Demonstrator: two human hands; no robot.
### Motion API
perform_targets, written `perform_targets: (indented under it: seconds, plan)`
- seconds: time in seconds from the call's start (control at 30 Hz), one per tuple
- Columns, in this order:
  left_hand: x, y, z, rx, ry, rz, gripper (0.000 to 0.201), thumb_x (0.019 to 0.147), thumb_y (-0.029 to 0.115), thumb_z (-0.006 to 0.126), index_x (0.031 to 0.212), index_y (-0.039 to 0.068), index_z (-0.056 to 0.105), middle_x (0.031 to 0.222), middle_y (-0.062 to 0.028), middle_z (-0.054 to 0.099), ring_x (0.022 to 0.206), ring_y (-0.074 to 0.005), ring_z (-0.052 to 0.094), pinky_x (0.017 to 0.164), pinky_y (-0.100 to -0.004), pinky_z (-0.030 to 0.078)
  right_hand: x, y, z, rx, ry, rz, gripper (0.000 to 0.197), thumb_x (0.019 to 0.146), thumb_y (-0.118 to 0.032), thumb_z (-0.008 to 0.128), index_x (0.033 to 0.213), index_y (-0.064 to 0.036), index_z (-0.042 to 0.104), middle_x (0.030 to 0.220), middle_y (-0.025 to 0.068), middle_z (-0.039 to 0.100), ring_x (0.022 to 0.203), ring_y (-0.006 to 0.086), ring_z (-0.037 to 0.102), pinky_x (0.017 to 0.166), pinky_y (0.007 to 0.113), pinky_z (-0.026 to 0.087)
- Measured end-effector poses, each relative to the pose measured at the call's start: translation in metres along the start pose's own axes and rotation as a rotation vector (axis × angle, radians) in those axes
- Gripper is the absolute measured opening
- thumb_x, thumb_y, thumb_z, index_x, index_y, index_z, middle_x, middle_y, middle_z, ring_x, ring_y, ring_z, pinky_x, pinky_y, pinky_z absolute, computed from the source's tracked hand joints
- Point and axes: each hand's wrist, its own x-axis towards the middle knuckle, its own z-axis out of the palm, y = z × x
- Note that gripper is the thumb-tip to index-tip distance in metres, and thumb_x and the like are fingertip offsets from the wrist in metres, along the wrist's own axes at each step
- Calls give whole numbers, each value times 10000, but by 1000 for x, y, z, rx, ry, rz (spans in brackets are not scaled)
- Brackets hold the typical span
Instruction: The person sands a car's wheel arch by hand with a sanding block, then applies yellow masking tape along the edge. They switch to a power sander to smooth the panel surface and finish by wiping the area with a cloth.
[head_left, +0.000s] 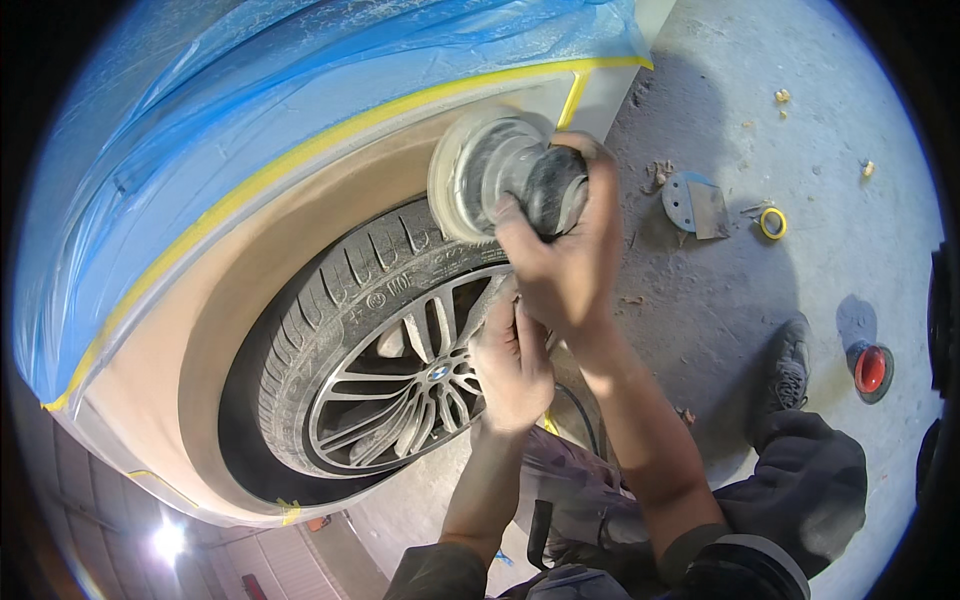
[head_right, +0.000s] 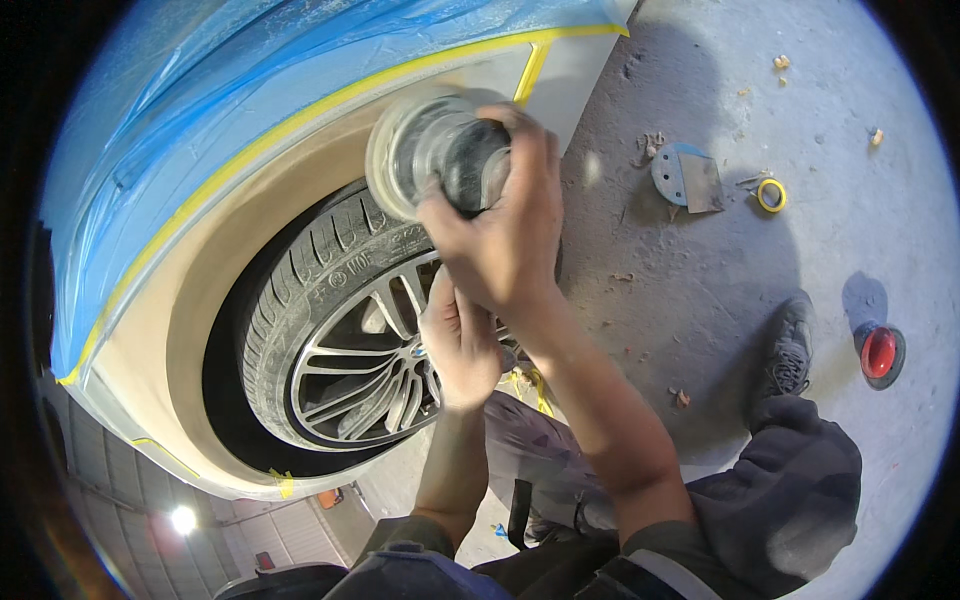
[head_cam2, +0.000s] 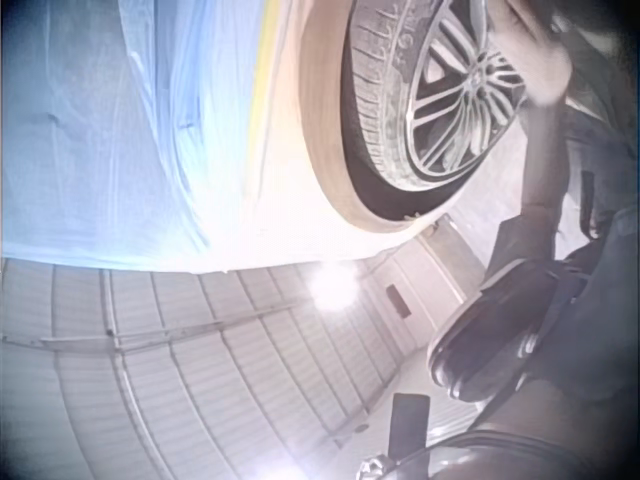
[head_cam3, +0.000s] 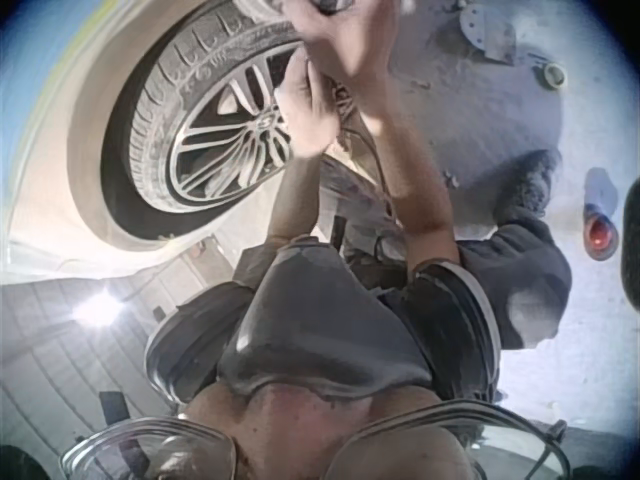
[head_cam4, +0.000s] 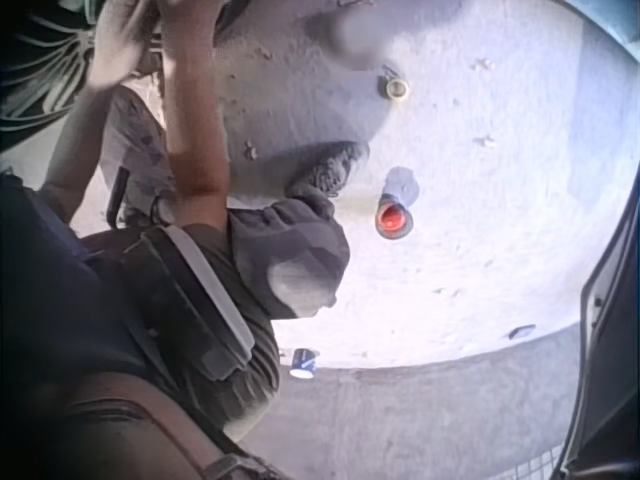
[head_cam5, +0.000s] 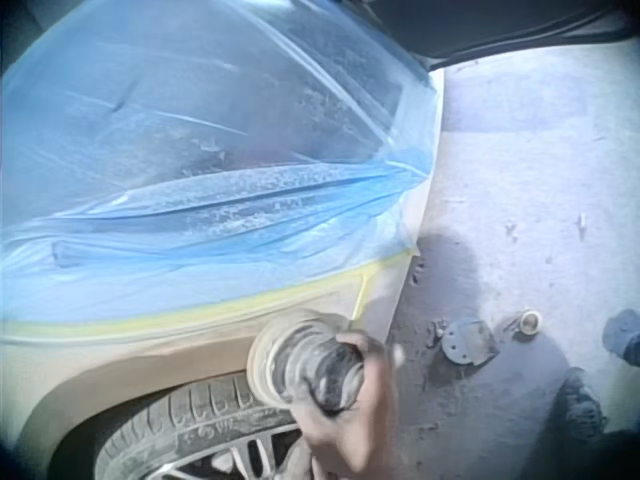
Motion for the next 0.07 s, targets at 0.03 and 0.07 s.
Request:
perform_targets:
  seconds: [0.03, 0.07]
  plan:
    - [1, 0, -1, 117, -18, 30, 324, 1048, 102, 536, 1327, -56, 581, 784, -209, 679, 664, -202, 679, 610, -325, 523, -1, 3, -1, -44, 4, -103, 513, 806, -50, 735, 1271, -28, 519, 1136, 146, 600, 1045, 240, 633, 944, 362, 515]
    - [2, 1, -3, 144, -1, 106, 345, 1040, 91, 551, 1353, -52, 570, 797, -182, 715, 690, -230, 727, 594, -313, 518, -4, 5, -3, -76, 5, -132, 523, 809, -51, 733, 1284, -34, 516, 1153, 147, 602, 1055, 247, 635, 956, 365, 514]
